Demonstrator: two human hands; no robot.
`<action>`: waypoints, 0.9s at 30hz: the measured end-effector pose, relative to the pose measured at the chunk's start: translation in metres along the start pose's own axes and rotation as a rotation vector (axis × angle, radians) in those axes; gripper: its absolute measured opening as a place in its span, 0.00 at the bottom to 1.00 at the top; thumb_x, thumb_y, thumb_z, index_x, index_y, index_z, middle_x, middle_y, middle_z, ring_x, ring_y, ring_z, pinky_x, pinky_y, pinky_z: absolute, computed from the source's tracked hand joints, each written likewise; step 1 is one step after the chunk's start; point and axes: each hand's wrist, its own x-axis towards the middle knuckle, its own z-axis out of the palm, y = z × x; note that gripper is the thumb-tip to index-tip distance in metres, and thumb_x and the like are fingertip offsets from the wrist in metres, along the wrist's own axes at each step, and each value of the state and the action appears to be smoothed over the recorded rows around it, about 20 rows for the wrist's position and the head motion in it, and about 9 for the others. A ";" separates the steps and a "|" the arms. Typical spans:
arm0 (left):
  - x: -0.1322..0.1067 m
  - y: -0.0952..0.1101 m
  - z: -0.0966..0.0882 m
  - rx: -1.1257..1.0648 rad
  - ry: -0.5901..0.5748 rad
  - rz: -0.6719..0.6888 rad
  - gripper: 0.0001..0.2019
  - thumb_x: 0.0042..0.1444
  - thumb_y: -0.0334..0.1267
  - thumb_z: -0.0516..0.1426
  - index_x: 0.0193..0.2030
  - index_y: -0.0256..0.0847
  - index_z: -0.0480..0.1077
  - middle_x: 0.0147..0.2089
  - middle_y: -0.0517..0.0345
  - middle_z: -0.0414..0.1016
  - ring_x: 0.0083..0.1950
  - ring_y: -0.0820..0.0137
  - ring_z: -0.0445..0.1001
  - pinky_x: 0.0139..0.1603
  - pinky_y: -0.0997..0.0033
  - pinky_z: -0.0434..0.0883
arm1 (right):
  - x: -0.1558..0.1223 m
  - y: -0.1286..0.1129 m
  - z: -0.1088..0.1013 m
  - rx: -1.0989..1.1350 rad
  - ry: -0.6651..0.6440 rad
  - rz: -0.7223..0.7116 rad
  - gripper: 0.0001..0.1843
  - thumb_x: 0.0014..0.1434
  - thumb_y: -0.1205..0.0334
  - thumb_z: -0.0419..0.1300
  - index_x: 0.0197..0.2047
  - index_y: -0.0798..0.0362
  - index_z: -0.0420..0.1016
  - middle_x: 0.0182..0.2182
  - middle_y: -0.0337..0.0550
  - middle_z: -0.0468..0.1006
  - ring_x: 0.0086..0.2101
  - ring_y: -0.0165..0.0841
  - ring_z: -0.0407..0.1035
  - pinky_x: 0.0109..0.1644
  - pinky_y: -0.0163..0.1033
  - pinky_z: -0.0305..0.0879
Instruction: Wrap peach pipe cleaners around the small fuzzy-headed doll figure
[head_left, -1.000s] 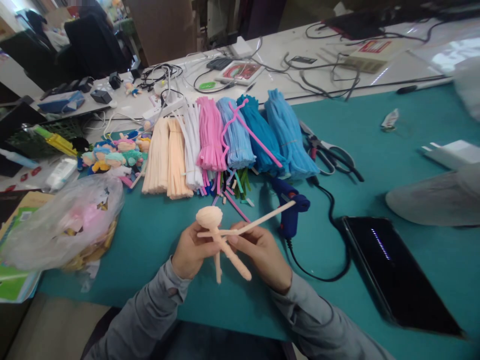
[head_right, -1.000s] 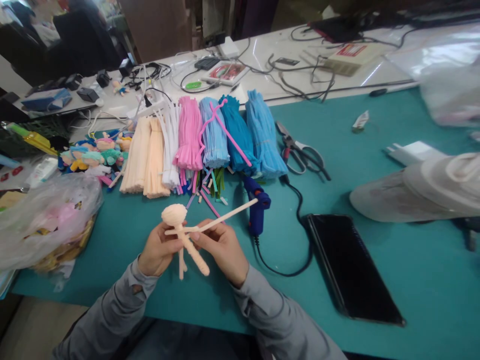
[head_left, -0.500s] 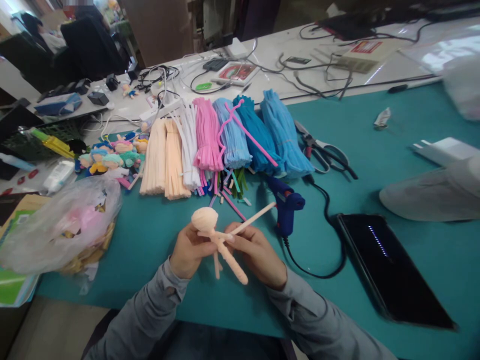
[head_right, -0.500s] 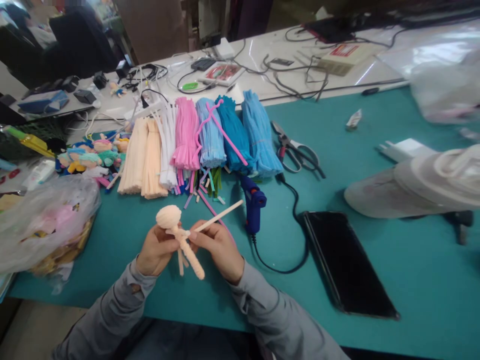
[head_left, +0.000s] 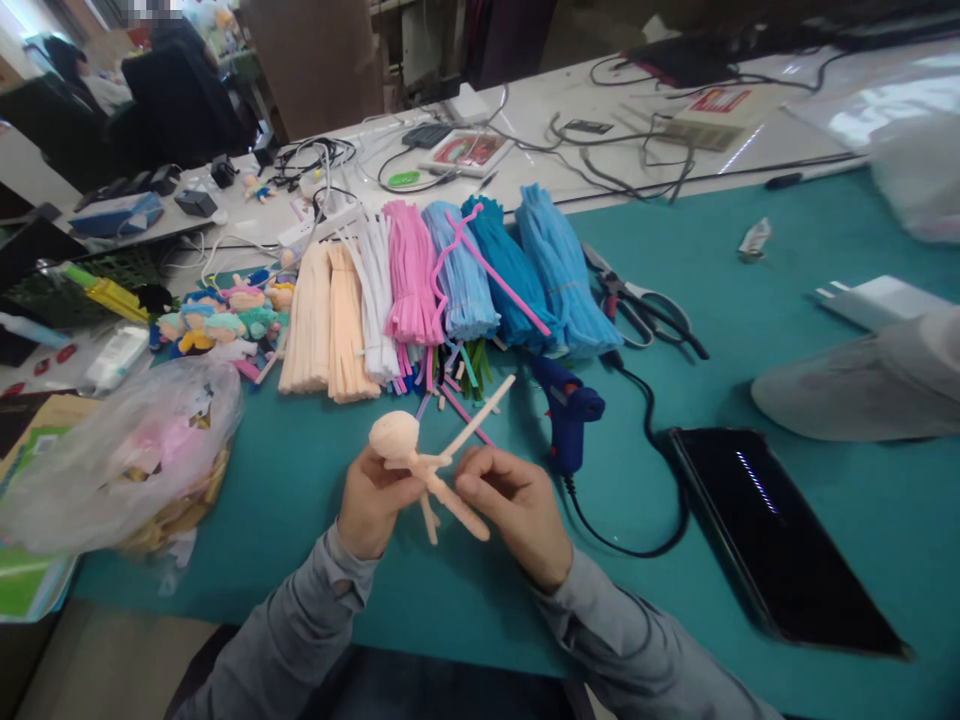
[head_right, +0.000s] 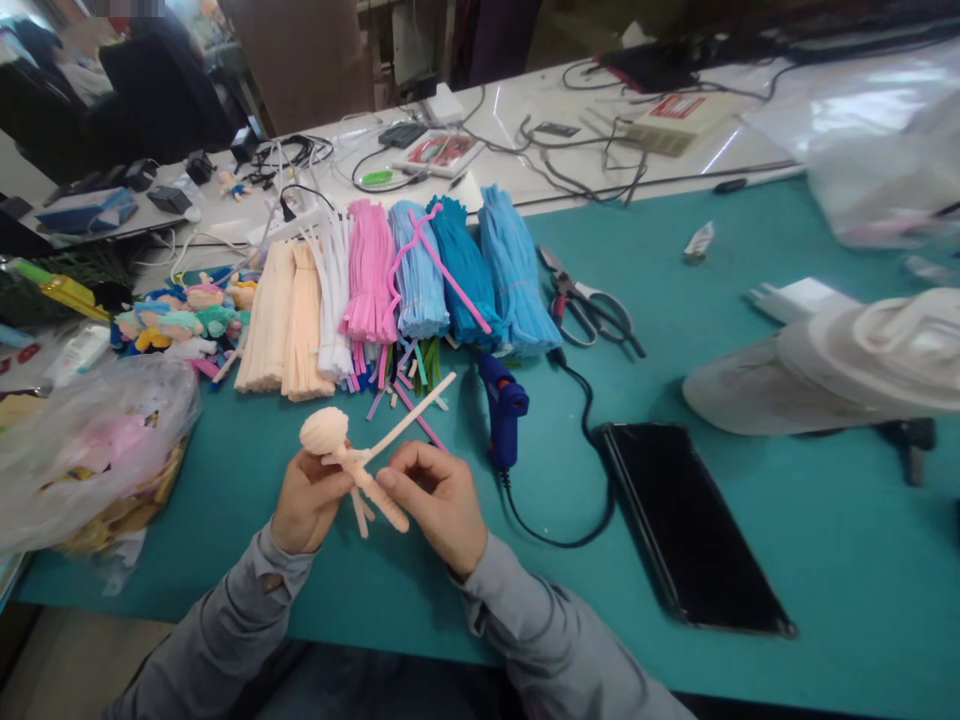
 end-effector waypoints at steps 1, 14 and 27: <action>0.001 0.000 0.000 0.013 0.015 0.021 0.21 0.25 0.34 0.70 0.31 0.39 0.73 0.27 0.60 0.76 0.31 0.66 0.76 0.33 0.68 0.72 | -0.001 0.000 -0.001 -0.041 0.025 -0.068 0.18 0.48 0.49 0.64 0.20 0.54 0.68 0.19 0.37 0.68 0.21 0.27 0.60 0.24 0.34 0.57; 0.002 -0.007 -0.008 0.103 0.002 0.057 0.21 0.29 0.32 0.69 0.37 0.38 0.75 0.32 0.57 0.79 0.34 0.67 0.76 0.38 0.68 0.72 | 0.002 0.000 0.000 -0.556 -0.032 -0.613 0.07 0.52 0.66 0.62 0.37 0.53 0.71 0.30 0.44 0.73 0.29 0.32 0.69 0.31 0.36 0.66; 0.001 -0.003 0.000 0.056 -0.012 0.009 0.19 0.28 0.35 0.69 0.32 0.38 0.74 0.26 0.59 0.78 0.29 0.66 0.75 0.33 0.66 0.72 | 0.001 0.000 0.002 -0.550 -0.060 -0.631 0.10 0.53 0.69 0.58 0.40 0.52 0.73 0.29 0.43 0.73 0.28 0.31 0.69 0.30 0.34 0.67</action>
